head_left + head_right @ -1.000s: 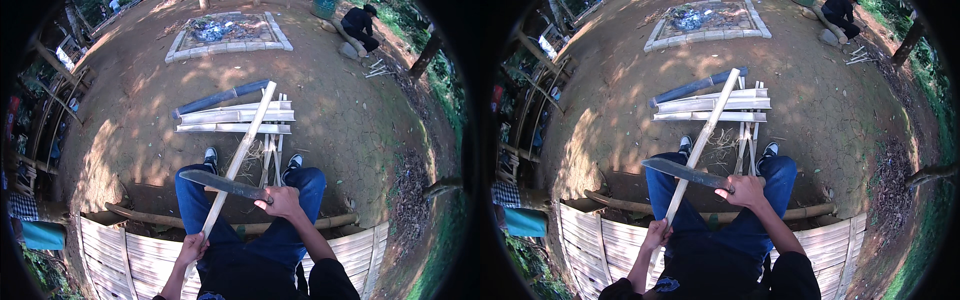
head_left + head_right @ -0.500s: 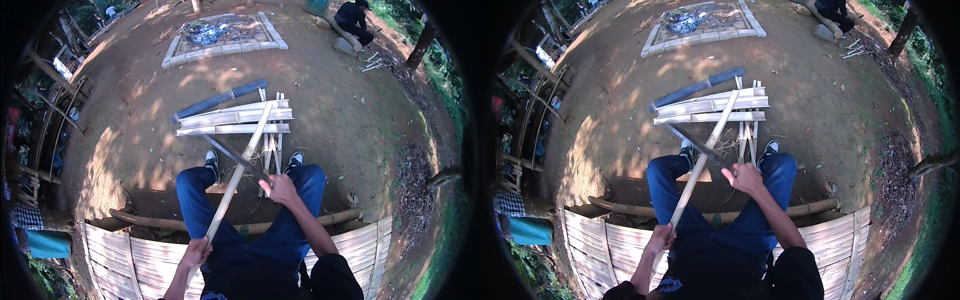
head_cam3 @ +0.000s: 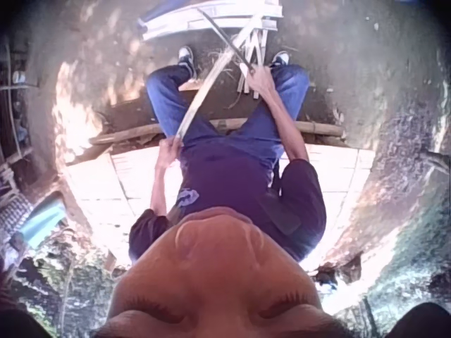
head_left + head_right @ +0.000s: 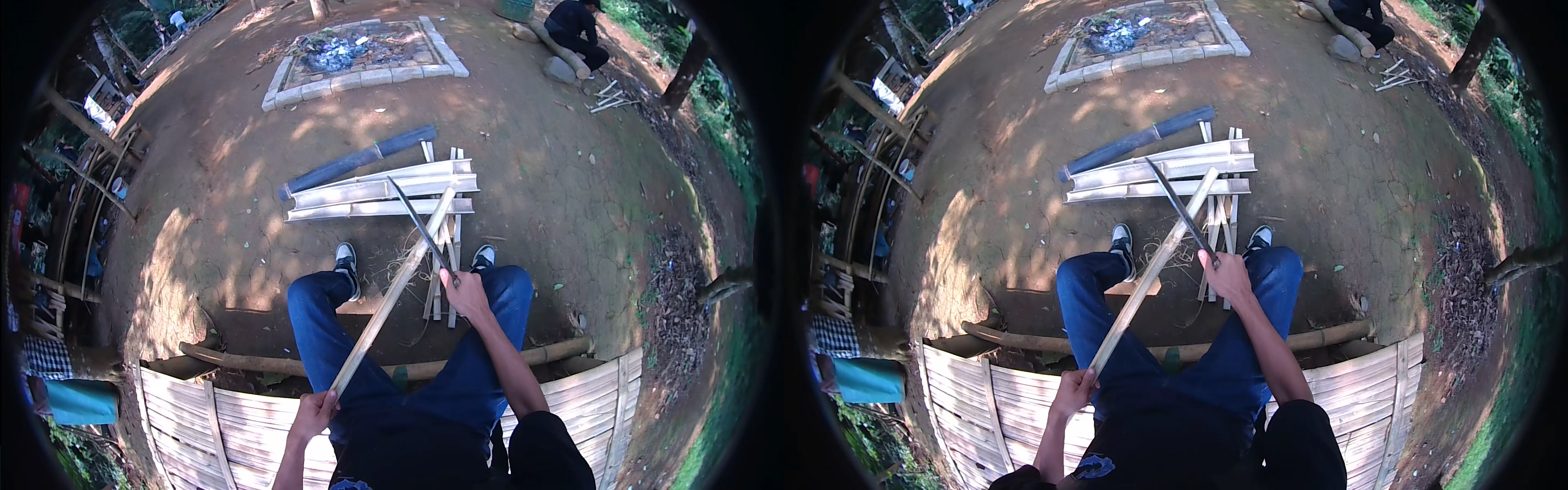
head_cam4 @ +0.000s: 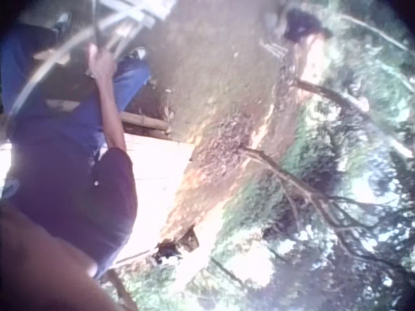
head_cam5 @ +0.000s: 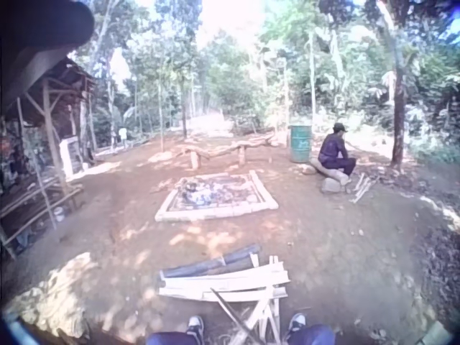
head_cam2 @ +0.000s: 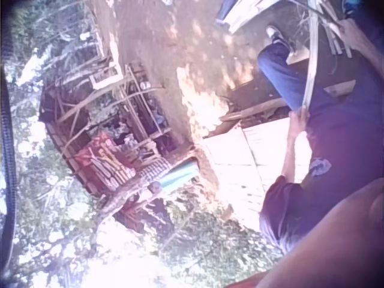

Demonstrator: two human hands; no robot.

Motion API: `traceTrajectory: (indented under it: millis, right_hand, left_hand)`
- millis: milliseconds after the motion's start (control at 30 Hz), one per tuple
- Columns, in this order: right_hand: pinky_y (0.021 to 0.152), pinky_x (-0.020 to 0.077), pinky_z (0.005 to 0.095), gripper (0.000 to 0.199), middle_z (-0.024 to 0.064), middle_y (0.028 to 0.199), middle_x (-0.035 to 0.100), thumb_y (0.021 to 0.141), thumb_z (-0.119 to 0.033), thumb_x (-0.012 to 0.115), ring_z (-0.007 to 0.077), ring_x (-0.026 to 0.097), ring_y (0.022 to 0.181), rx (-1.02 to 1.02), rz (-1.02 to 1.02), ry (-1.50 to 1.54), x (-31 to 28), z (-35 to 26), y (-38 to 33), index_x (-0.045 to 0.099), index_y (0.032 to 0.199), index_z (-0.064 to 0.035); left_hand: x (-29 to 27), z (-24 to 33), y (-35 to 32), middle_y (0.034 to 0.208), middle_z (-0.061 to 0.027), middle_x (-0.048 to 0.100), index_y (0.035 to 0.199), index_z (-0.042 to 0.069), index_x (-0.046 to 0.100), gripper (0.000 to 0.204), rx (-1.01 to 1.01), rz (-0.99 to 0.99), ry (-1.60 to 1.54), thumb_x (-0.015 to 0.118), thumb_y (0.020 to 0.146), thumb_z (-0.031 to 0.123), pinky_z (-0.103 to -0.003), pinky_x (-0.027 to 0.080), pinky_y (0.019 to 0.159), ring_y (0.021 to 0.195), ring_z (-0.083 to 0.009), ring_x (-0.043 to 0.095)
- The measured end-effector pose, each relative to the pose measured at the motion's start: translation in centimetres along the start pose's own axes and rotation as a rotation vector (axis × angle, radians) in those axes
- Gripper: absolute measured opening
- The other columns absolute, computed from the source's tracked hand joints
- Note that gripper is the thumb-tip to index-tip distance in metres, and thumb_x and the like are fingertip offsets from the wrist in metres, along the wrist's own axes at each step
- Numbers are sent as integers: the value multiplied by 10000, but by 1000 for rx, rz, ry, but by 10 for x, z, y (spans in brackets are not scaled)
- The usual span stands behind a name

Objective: The person uses a machete to shave thin strips from a length of bamboo while sitting on a bamboo bench. They hold the bamboo strip with one hand and run the blade along its length to smooth it, then discard the shavings.

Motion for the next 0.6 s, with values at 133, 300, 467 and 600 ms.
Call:
traceTrajectory:
  millis: [133,300,467,600]
  right_hand:
    - [536,487,428,575,139,547,583,791,-604,570,328,622,574,-344,-190,-164,25,-40,-54,620,654,-48]
    - [546,503,419,608,117,579,603,746,-688,550,321,632,579,-742,-178,-353,34,-59,-74,661,704,-92]
    - [590,512,446,622,163,664,639,768,-667,541,355,637,616,-313,-118,-266,15,-20,-32,689,752,-63]
    - [614,493,473,611,211,601,598,856,-555,516,398,624,633,35,23,-34,-2,8,2,655,734,27]
  left_hand:
    - [13,19,15,456,5,439,674,11,564,443,80,10,-21,437,995,289,-238,321,383,393,-57,416]
    - [12,12,21,461,1,450,679,7,565,437,87,29,28,441,993,284,-243,327,397,403,-63,424]
    - [-2,-26,3,463,-3,442,679,7,572,442,-43,35,-165,451,989,297,-242,320,397,400,-67,412]
    - [-11,-12,-13,453,22,359,749,17,567,457,-277,-134,-491,405,998,364,-228,275,334,359,-41,329]
Point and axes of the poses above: each hand's wrist, its own y-axis towards the middle knuckle, its own x-axis out of the palm, z = x × y, the point moved 4 cm from there along y, towards the middle knuckle
